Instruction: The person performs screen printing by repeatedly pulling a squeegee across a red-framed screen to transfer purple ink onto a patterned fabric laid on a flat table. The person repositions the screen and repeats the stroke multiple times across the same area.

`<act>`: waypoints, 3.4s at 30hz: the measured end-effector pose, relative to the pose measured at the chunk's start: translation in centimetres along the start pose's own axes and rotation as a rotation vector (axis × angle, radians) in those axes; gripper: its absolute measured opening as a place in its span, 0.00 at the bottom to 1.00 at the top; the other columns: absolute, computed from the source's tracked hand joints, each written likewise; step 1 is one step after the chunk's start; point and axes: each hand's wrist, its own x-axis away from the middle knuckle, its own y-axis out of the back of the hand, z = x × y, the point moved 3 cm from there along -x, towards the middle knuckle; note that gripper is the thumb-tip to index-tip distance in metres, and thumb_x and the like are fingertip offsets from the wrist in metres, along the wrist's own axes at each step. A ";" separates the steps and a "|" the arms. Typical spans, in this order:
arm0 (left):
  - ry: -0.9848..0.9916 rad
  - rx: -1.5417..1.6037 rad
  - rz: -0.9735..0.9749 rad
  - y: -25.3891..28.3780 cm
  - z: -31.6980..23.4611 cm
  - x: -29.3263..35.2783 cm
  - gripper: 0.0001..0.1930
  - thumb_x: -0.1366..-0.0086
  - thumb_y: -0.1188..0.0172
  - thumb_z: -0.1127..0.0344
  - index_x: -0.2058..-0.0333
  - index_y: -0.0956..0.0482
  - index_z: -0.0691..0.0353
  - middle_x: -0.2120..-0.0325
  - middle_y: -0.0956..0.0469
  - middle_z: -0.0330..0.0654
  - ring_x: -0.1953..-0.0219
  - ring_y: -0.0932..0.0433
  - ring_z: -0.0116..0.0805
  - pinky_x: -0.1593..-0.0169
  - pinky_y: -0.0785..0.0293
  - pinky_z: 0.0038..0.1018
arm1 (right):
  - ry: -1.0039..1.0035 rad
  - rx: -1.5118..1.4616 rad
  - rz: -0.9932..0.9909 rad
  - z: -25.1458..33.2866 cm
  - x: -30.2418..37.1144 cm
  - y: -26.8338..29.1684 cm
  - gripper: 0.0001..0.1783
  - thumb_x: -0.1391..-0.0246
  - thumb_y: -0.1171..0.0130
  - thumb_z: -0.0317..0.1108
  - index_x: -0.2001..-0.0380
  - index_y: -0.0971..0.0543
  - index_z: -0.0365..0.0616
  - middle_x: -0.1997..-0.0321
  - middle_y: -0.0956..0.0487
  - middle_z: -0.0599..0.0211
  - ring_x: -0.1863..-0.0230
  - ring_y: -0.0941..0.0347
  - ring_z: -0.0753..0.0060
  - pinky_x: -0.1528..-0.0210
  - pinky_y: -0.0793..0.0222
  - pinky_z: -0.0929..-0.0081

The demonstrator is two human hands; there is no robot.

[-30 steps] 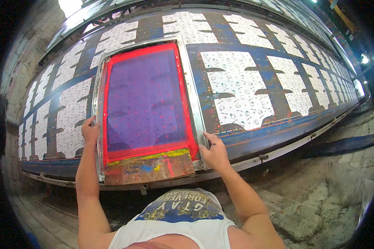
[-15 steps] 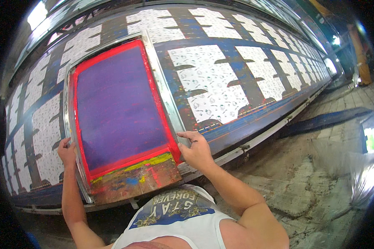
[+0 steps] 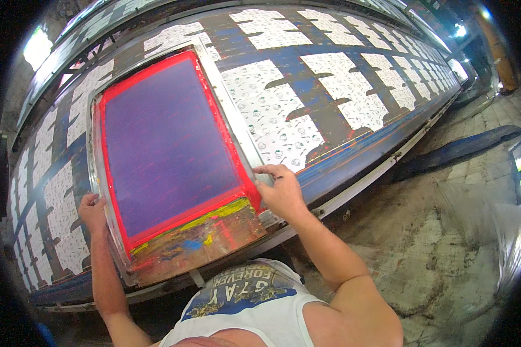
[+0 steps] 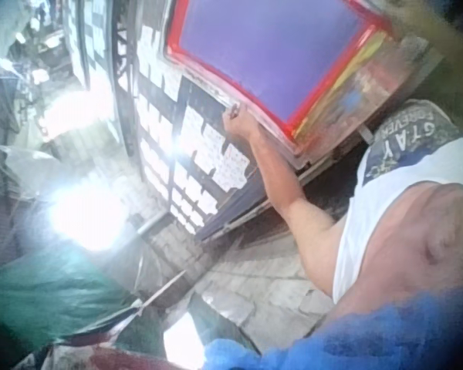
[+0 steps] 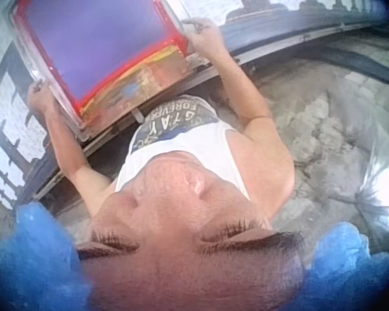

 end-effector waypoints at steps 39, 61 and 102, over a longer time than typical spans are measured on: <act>0.012 0.029 -0.037 -30.7 -17.2 15.3 0.08 0.45 0.24 0.76 0.69 0.14 0.63 0.48 0.14 0.52 0.49 0.15 0.37 0.44 0.21 0.33 | 0.610 0.710 0.079 -13.8 -5.5 24.0 0.30 0.44 0.24 0.34 0.37 0.17 0.48 0.25 0.27 0.43 0.25 0.30 0.33 0.25 0.33 0.44; -0.042 -0.228 -0.103 -31.2 -20.3 16.2 0.05 0.45 0.26 0.69 0.72 0.14 0.55 0.56 0.13 0.44 0.49 0.20 0.53 0.40 0.24 0.45 | 0.742 0.862 0.517 -3.8 -3.0 12.3 0.22 0.45 0.34 0.29 0.46 0.13 0.50 0.49 0.12 0.59 0.47 0.14 0.49 0.46 0.21 0.48; -0.246 -0.260 0.149 -29.1 -20.4 18.2 0.29 0.35 0.29 0.75 0.34 0.18 0.64 0.28 0.26 0.56 0.27 0.28 0.51 0.24 0.32 0.42 | 0.751 0.703 0.466 -6.1 0.1 14.5 0.21 0.39 0.32 0.42 0.45 0.14 0.46 0.46 0.15 0.55 0.45 0.16 0.53 0.47 0.21 0.54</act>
